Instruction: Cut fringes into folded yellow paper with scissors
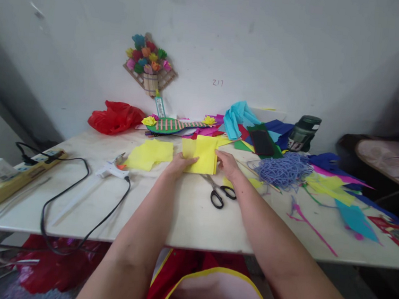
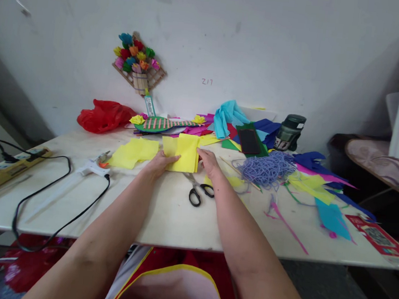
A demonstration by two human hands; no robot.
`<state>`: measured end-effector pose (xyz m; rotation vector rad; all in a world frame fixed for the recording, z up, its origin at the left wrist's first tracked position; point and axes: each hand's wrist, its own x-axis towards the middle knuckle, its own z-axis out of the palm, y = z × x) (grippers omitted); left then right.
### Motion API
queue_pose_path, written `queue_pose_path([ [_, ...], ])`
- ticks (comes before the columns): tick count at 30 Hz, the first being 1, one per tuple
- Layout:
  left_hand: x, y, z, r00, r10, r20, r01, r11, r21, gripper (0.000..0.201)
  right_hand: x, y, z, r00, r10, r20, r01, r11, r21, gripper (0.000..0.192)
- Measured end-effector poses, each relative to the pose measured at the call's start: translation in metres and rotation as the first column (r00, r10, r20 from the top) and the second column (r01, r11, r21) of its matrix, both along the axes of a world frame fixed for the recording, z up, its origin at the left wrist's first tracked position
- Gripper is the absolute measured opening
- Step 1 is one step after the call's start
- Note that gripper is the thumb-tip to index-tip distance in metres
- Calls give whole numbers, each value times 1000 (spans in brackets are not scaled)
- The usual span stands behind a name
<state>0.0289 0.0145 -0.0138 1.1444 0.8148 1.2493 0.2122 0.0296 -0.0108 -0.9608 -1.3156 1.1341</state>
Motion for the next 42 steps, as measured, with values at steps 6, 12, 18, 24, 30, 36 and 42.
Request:
queue_pose_path([
  [6, -1, -2, 2, 999, -43, 0, 43, 999, -22, 57, 1, 0, -1, 998, 37, -49, -38, 999, -14, 33],
  [12, -4, 0, 0, 995, -47, -89, 46, 999, -15, 55, 1, 1, -3, 997, 45, -65, -47, 998, -32, 42],
  [18, -5, 1, -3, 992, -55, -118, 53, 998, -17, 49, 0, 1, -1, 993, 38, -111, -45, 998, -52, 51],
  [24, -6, 4, -4, 975, -16, -224, 20, 1000, 14, 48, 2, 1, -1, 995, 30, -99, -32, 999, -21, 48],
  [30, -4, 1, 3, 967, 3, -254, 2, 1000, 19, 50, 3, 3, -2, 996, -41, -81, 40, 999, -10, 44],
  [36, 0, -5, 10, 975, 3, -222, 9, 998, 56, 50, 4, 4, -4, 994, -44, -98, 44, 999, -3, 44],
  [42, 0, -5, 9, 981, -10, -193, 21, 998, 54, 53, 2, 4, -4, 993, -18, -116, 14, 999, -34, 46],
])
